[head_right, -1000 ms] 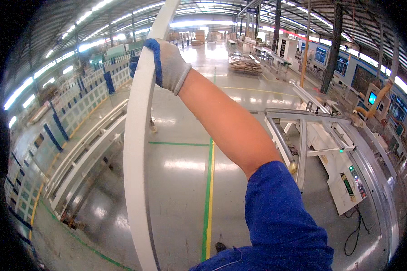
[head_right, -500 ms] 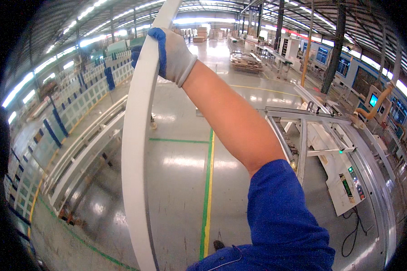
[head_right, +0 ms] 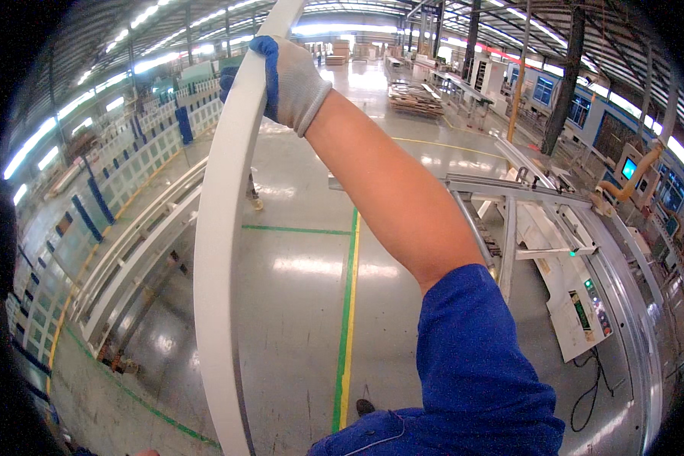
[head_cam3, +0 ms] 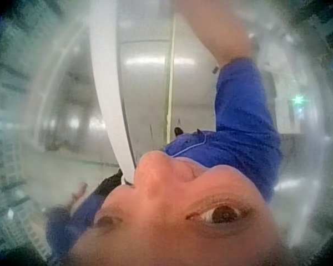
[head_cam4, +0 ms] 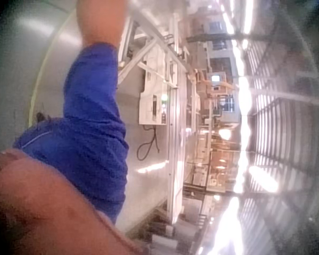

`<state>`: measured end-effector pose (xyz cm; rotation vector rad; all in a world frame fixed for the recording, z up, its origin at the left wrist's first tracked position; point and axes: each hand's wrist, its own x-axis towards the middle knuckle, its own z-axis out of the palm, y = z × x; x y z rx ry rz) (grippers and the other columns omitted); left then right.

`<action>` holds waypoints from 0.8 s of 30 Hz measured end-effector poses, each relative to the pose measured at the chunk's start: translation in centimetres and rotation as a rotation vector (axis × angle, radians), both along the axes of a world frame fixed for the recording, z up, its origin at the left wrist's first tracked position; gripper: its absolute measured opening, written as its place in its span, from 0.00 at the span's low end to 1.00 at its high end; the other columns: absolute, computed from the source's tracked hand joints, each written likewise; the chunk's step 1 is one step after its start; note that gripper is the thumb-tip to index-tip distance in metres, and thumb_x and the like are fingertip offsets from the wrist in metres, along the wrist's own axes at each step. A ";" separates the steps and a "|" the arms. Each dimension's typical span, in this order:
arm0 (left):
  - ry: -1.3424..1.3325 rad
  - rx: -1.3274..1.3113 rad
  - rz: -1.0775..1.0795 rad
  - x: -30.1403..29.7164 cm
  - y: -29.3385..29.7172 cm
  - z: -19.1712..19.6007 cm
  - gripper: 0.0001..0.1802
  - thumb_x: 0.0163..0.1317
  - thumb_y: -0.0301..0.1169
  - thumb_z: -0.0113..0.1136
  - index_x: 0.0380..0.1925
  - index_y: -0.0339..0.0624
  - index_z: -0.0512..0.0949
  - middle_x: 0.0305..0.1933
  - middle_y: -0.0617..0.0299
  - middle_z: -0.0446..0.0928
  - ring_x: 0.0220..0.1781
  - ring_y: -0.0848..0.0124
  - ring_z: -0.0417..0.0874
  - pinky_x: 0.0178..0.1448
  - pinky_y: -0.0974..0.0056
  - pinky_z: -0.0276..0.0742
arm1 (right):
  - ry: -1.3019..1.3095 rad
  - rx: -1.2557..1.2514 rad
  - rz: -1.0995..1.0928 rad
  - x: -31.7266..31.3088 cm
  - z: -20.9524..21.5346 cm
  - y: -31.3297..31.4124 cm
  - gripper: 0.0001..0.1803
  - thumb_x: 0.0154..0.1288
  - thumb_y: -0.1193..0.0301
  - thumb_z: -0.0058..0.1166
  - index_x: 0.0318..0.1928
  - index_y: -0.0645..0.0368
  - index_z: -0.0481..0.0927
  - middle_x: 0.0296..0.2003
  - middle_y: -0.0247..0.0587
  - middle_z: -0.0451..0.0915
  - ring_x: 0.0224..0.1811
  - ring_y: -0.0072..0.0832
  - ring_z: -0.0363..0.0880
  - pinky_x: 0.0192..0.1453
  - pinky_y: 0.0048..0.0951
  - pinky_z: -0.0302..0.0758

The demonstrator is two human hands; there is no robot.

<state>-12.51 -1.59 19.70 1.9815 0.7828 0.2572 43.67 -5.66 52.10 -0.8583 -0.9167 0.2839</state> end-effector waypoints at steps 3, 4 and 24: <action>-0.036 0.068 -0.039 1.9 4.0 -0.3 0.29 0.55 0.28 0.69 0.58 0.37 0.74 0.48 0.49 0.81 0.49 0.60 0.83 0.55 0.58 0.77 | -0.037 0.018 0.058 0.7 -0.1 -0.5 0.22 0.73 0.59 0.48 0.55 0.67 0.70 0.45 0.60 0.81 0.46 0.48 0.86 0.54 0.50 0.87; -0.069 0.114 -0.062 3.0 6.5 -0.3 0.28 0.57 0.28 0.68 0.59 0.37 0.73 0.50 0.50 0.80 0.50 0.60 0.82 0.56 0.58 0.77 | -0.036 0.017 0.065 0.7 -0.1 -0.7 0.22 0.73 0.59 0.48 0.55 0.67 0.70 0.44 0.60 0.81 0.46 0.48 0.86 0.54 0.50 0.87; -1.039 0.541 -0.575 59.1 20.2 37.3 0.35 0.71 0.31 0.61 0.73 0.42 0.56 0.64 0.55 0.73 0.63 0.64 0.78 0.68 0.57 0.76 | -0.004 0.033 0.144 -0.5 0.3 -1.3 0.22 0.74 0.63 0.48 0.59 0.65 0.64 0.47 0.59 0.75 0.46 0.49 0.84 0.52 0.55 0.86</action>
